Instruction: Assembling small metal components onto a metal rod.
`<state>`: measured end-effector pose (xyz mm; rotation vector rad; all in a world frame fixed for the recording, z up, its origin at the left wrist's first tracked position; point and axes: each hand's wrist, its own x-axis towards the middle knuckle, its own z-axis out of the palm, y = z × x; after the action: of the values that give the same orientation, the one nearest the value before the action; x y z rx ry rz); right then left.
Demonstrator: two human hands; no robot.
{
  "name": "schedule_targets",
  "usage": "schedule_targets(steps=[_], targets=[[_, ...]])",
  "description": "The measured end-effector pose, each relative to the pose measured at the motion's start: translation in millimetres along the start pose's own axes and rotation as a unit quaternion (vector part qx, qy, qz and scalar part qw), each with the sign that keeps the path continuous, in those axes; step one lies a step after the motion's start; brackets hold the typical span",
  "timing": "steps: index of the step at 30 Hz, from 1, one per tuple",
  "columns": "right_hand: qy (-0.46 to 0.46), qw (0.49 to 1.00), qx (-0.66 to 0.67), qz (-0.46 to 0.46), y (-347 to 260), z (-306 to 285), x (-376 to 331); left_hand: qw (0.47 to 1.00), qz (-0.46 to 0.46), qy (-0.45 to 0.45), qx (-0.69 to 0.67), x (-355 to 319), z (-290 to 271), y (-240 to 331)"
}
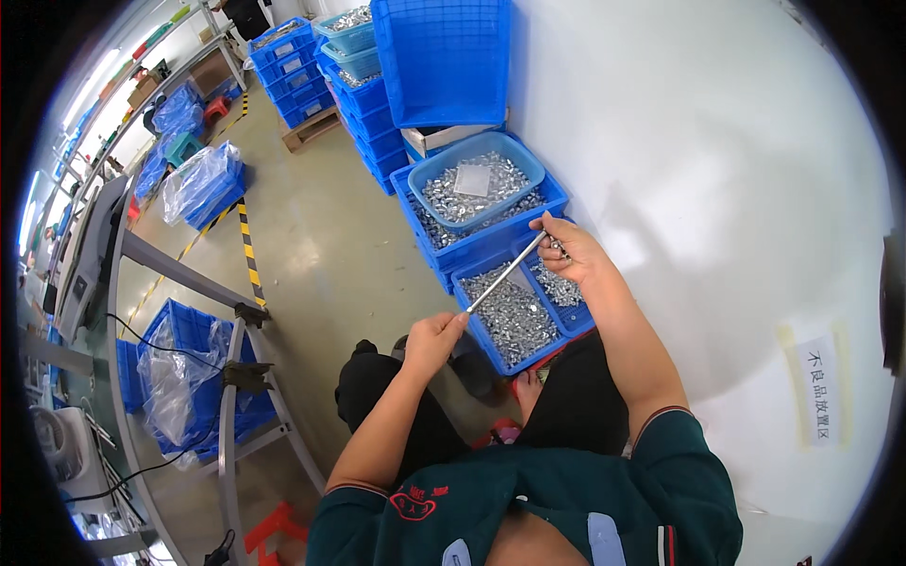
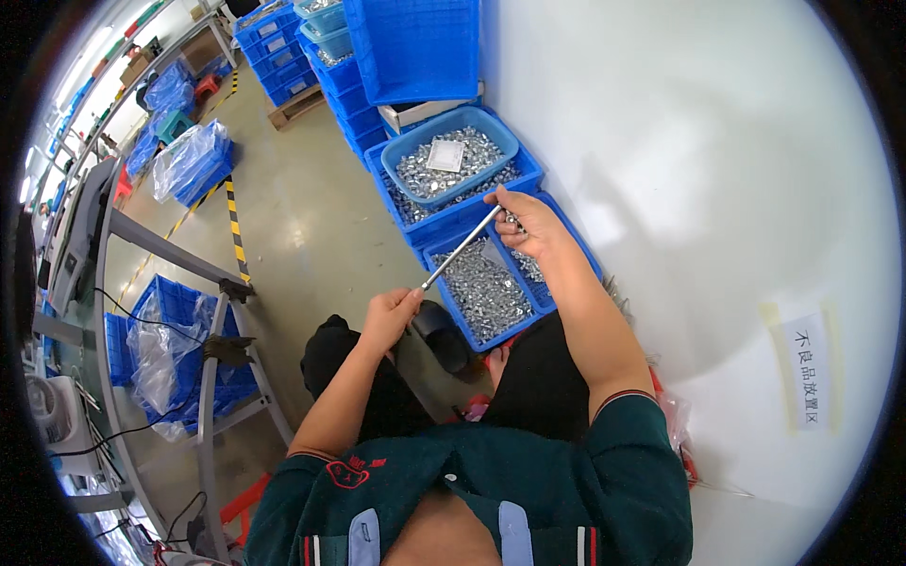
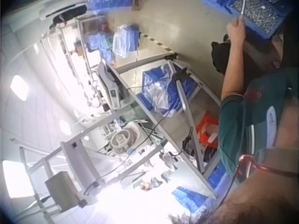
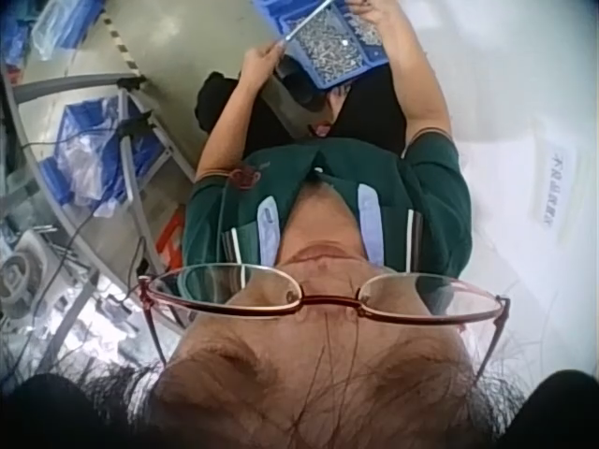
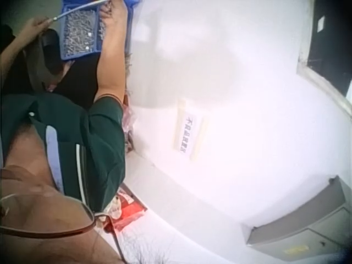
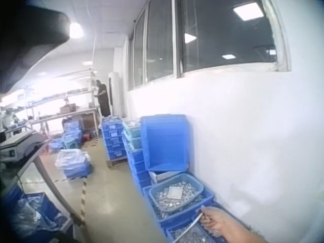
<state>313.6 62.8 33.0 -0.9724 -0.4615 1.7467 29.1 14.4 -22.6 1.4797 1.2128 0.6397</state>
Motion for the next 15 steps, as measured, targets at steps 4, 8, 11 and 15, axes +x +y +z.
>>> schedule_targets(steps=[4, 8, 11, 15], targets=[[0.044, 0.996, -0.069, -0.042, 5.1, 18.5, 1.1, 0.998, 0.014, 0.038, 0.049, 0.9, -3.2, -3.8], [0.104, 0.980, -0.123, -0.113, 13.1, 36.4, 1.7, 0.997, 0.008, 0.065, 0.051, -0.2, -3.3, 0.0], [0.077, 0.985, -0.112, -0.106, 10.7, 35.5, 2.1, 0.996, -0.001, 0.066, 0.054, -0.1, -6.3, -0.2], [-0.035, 0.997, -0.045, -0.057, 0.5, 23.1, -1.9, 0.999, -0.009, 0.045, 0.017, 0.1, -9.2, -2.8]])
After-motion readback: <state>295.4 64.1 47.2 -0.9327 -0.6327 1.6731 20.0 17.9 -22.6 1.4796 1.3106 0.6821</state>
